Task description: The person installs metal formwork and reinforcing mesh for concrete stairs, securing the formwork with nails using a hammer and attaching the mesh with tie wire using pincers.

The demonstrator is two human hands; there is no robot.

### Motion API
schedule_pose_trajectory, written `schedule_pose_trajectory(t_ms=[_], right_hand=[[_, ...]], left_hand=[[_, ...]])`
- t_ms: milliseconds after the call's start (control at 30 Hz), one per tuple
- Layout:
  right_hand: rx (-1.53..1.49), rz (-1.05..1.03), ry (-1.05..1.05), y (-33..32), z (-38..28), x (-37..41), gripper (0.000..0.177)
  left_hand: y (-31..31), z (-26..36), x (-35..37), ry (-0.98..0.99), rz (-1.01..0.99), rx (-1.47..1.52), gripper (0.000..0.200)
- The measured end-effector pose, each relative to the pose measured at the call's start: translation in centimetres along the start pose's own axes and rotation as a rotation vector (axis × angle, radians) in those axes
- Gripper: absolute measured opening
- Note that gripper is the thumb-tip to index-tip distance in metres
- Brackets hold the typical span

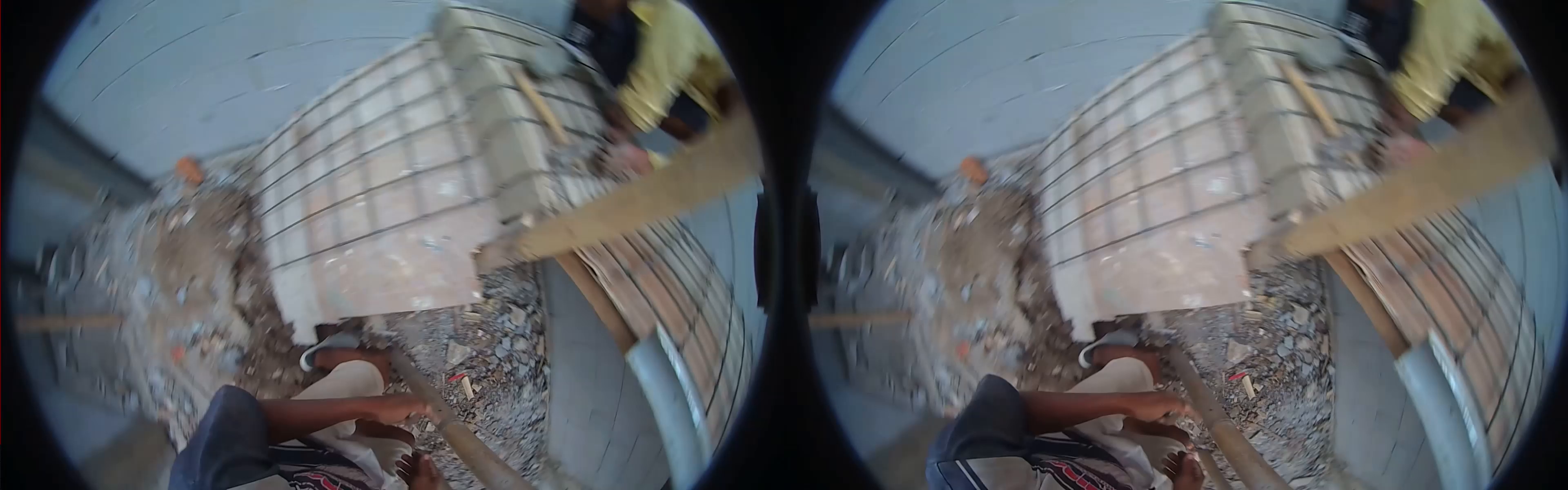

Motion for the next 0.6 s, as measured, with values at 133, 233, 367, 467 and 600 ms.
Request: schedule_pose_trajectory(t_ms=[133,233,367,467,600], right_hand=[[-0.034,-0.080,-0.112,6.2,-9.6,5.2,0.042],[0.481,-0.418,-0.334,13.7,-16.3,8.1,0.043],[0.724,-0.653,-0.439,19.5,-18.8,11.3,0.029],[0.777,-0.798,-0.367,20.6,-17.8,12.2,0.029],[0.964,-0.949,-0.281,21.3,-15.0,14.4,0.027]], left_hand=[[4.4,3.1,6.7,-0.122,-0.025,0.130,0.046],[5.2,7.0,9.3,-0.232,-0.085,0.245,0.049],[5.0,10.9,13.0,-0.436,-0.145,0.340,0.038],[6.7,10.7,13.9,-0.366,-0.028,0.303,0.033],[8.7,14.8,16.9,-0.136,0.196,0.289,0.060]])
Point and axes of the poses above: each hand's wrist, its own x-axis away from the middle knuckle, its own y-axis out of the palm, z = x × y, the point moved 10 cm from there along -x, towards the middle knuckle, and after that the axes turned 3 degrees about y, right-handed, at the moved point
